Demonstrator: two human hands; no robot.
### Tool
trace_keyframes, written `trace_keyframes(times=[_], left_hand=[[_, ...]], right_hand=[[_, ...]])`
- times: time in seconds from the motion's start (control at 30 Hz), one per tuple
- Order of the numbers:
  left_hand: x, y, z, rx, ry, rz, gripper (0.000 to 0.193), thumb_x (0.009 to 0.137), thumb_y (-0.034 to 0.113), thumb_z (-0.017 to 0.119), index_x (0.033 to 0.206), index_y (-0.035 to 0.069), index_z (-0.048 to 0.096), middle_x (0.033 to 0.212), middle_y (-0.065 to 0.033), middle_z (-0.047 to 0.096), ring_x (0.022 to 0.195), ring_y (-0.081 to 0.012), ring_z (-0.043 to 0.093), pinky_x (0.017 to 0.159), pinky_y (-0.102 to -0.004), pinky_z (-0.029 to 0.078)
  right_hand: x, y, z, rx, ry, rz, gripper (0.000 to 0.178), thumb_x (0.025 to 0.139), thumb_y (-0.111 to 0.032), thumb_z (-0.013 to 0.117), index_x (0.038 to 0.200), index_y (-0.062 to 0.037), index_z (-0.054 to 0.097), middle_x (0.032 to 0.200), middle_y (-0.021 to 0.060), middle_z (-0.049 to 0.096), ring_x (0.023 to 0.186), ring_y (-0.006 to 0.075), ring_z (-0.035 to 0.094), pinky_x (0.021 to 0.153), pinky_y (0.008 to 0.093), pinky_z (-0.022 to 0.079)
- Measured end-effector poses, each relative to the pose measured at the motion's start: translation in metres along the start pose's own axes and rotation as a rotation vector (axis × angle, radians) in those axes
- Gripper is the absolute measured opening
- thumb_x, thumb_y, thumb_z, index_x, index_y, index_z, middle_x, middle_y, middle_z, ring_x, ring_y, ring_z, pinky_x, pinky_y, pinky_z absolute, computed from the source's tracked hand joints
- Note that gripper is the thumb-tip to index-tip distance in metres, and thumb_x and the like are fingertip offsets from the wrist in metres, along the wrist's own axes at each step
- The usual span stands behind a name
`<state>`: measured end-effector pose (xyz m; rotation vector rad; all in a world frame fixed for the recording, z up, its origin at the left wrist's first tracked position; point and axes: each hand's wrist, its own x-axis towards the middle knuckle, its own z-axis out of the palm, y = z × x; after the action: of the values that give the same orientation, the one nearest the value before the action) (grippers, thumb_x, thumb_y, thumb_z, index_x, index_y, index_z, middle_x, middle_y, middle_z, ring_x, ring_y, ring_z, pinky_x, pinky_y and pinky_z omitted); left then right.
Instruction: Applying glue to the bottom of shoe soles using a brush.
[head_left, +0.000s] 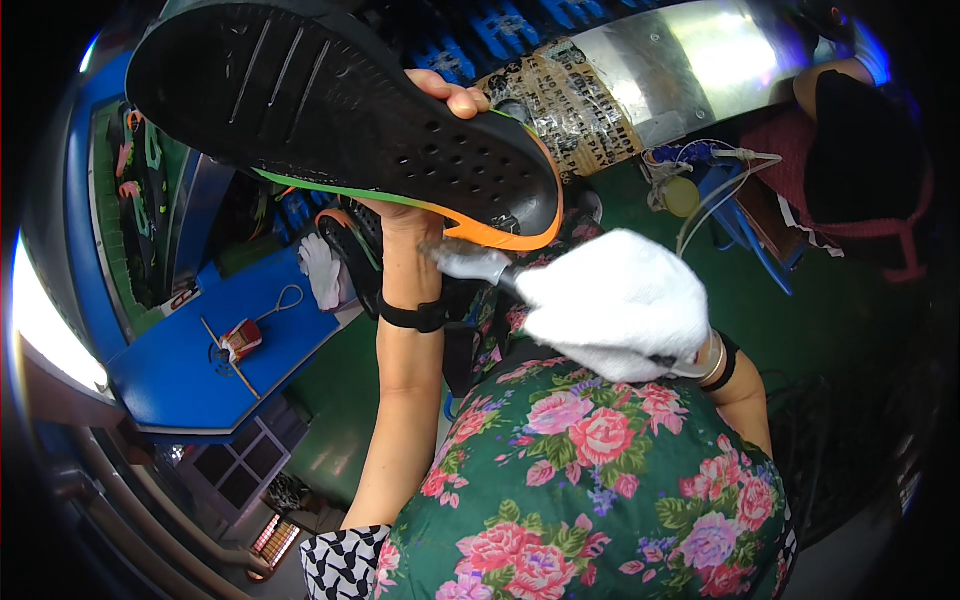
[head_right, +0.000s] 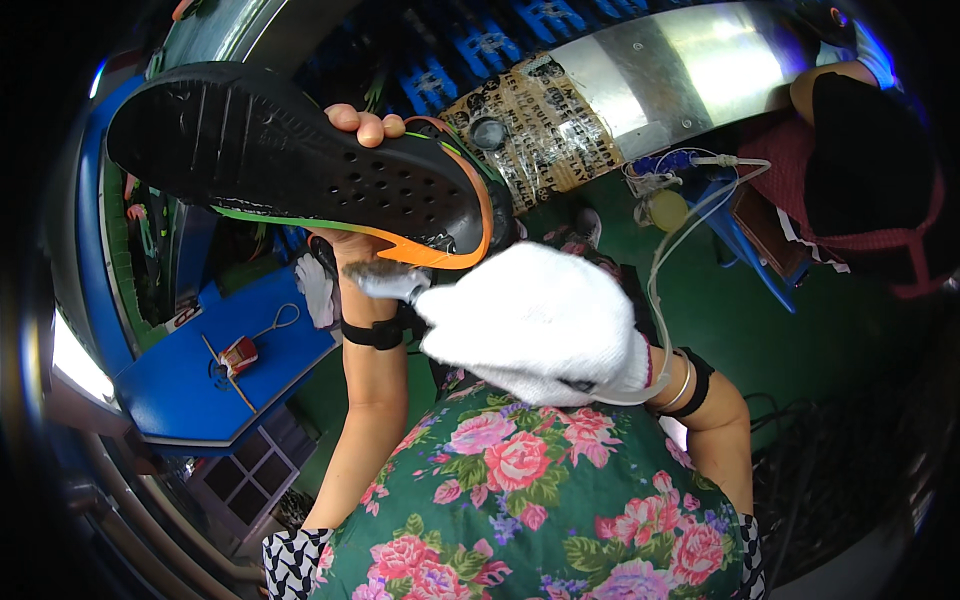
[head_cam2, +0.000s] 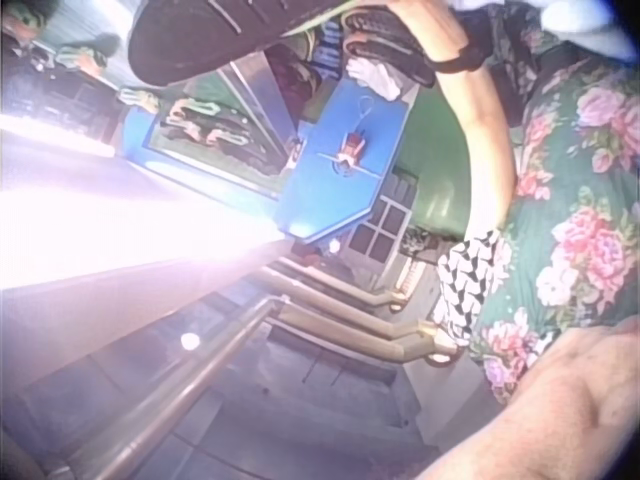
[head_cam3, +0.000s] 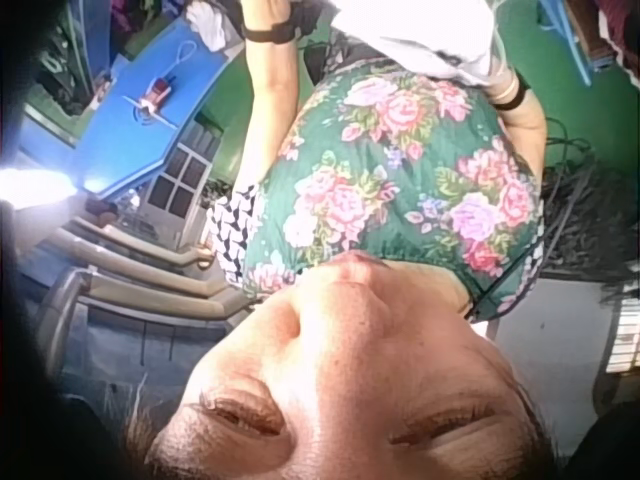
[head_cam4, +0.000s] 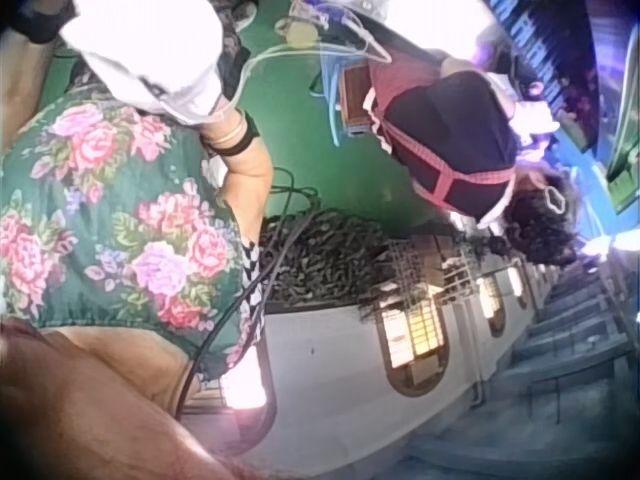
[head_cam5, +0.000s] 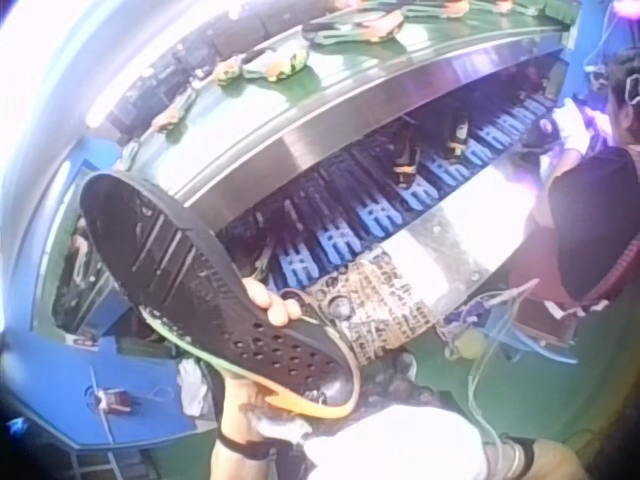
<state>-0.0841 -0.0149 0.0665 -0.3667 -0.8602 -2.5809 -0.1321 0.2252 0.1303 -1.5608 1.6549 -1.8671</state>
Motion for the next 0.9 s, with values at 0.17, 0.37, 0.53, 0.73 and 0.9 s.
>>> trace_keyframes(times=[0.17, 0.37, 0.53, 0.73, 0.9], left_hand=[[0.004, 0.002, 0.002, -0.112, -0.03, -0.035, 0.085, 0.093, 0.071, 0.058, 0.126, -0.007, 0.058, 0.112, -0.0257, 0.068, 0.11, -0.0358, 0.064, 0.095, -0.044, 0.057], [0.004, 0.002, -0.007, 0.056, 0.009, -0.092, 0.113, 0.084, 0.093, 0.043, 0.125, -0.011, 0.059, 0.11, -0.0245, 0.068, 0.104, -0.0373, 0.067, 0.092, -0.045, 0.058], [0.004, 0.007, -0.003, 0.07, -0.017, -0.242, 0.087, 0.097, 0.073, 0.05, 0.12, -0.01, 0.06, 0.111, -0.0216, 0.067, 0.105, -0.035, 0.067, 0.097, -0.0457, 0.052], [0.0, 0.011, -0.009, 0.023, -0.014, -0.286, 0.091, 0.094, 0.078, 0.05, 0.129, -0.006, 0.058, 0.113, -0.024, 0.066, 0.101, -0.0357, 0.068, 0.092, -0.0467, 0.056], [0.002, 0.017, -0.024, 0.187, -0.189, -0.322, 0.103, 0.09, 0.087, 0.044, 0.142, -0.001, 0.051, 0.121, -0.0258, 0.065, 0.102, -0.0382, 0.071, 0.086, -0.0505, 0.062]], right_hand=[[-0.007, 0.01, -0.009, -0.271, 0.052, 0.036, 0.027, 0.073, 0.002, 0.083, 0.099, -0.0051, 0.079, 0.096, 0.0156, 0.078, 0.081, 0.0289, 0.075, 0.073, 0.0363, 0.058], [-0.008, 0.017, -0.004, 0.047, -0.009, 0.09, 0.023, 0.075, -0.002, 0.083, 0.097, -0.0061, 0.08, 0.096, 0.0112, 0.078, 0.078, 0.0258, 0.073, 0.071, 0.0344, 0.058], [-0.006, 0.022, -0.008, -0.16, 0.0, 0.01, 0.027, 0.077, -0.003, 0.083, 0.103, -0.0081, 0.079, 0.099, 0.0072, 0.078, 0.078, 0.0242, 0.071, 0.07, 0.0339, 0.058], [-0.009, 0.025, -0.006, 0.241, -0.211, 0.023, 0.027, 0.076, -0.005, 0.084, 0.102, -0.0103, 0.081, 0.102, 0.0074, 0.079, 0.084, 0.0237, 0.073, 0.071, 0.0358, 0.059], [-0.017, 0.031, 0.003, -0.163, -0.169, -0.058, 0.027, 0.076, -0.005, 0.084, 0.103, -0.0091, 0.081, 0.1, 0.0097, 0.079, 0.082, 0.0253, 0.074, 0.07, 0.034, 0.059]])
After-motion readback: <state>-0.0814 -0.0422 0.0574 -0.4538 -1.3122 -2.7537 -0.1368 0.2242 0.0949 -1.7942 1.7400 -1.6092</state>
